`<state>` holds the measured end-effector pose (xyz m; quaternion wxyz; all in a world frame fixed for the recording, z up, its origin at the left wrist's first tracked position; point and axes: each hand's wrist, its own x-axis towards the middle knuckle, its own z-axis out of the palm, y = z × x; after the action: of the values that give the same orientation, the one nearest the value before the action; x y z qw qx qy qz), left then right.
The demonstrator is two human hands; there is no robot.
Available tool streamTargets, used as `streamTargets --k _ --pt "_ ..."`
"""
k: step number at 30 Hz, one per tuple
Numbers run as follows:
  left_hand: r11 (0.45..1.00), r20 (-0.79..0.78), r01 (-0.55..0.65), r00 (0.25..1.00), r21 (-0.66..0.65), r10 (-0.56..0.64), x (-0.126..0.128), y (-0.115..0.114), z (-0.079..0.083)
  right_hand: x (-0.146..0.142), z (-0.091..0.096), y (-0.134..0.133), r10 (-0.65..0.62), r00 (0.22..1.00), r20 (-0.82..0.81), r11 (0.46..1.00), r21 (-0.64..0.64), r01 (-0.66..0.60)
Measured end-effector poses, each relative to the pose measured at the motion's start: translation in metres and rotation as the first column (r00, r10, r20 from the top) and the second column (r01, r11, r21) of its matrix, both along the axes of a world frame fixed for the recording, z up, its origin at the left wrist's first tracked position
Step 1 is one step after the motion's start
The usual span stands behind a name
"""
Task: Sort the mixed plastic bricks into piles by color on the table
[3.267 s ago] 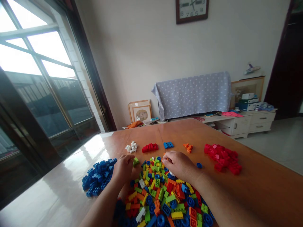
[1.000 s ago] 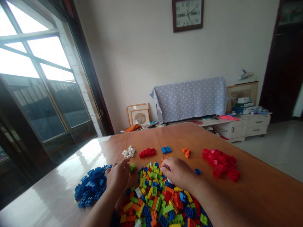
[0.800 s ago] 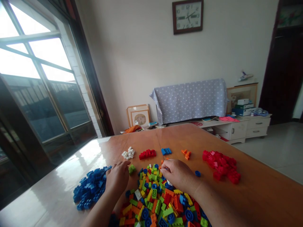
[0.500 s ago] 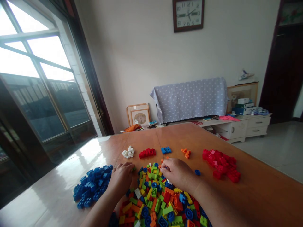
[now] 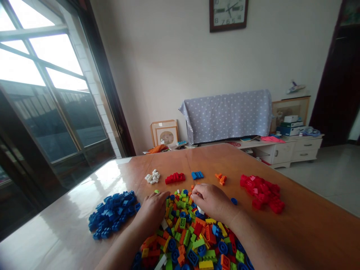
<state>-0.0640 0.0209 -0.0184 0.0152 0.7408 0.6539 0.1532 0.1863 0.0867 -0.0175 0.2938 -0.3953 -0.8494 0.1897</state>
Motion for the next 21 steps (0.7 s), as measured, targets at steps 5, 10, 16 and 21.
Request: streamTargets --k 5,10,16,21 --pt "0.999 0.066 -0.006 0.998 -0.051 0.009 0.007 0.0 -0.003 0.0 -0.003 0.003 -0.006 1.0 0.008 1.0 -0.01 0.007" --pt "0.999 0.278 0.024 0.961 -0.032 -0.014 0.006 0.001 -0.006 0.0 -0.003 0.002 -0.006 1.0 0.004 1.0 0.002 0.006" --pt "0.996 0.343 0.083 0.935 0.017 -0.084 0.008 -0.001 -0.001 0.0 0.002 -0.001 -0.012 1.0 -0.006 1.0 -0.003 0.012" --pt "0.98 0.236 0.187 0.952 0.065 -0.197 0.015 -0.009 0.006 -0.001 0.003 -0.002 -0.003 1.0 -0.002 1.0 0.0 0.003"
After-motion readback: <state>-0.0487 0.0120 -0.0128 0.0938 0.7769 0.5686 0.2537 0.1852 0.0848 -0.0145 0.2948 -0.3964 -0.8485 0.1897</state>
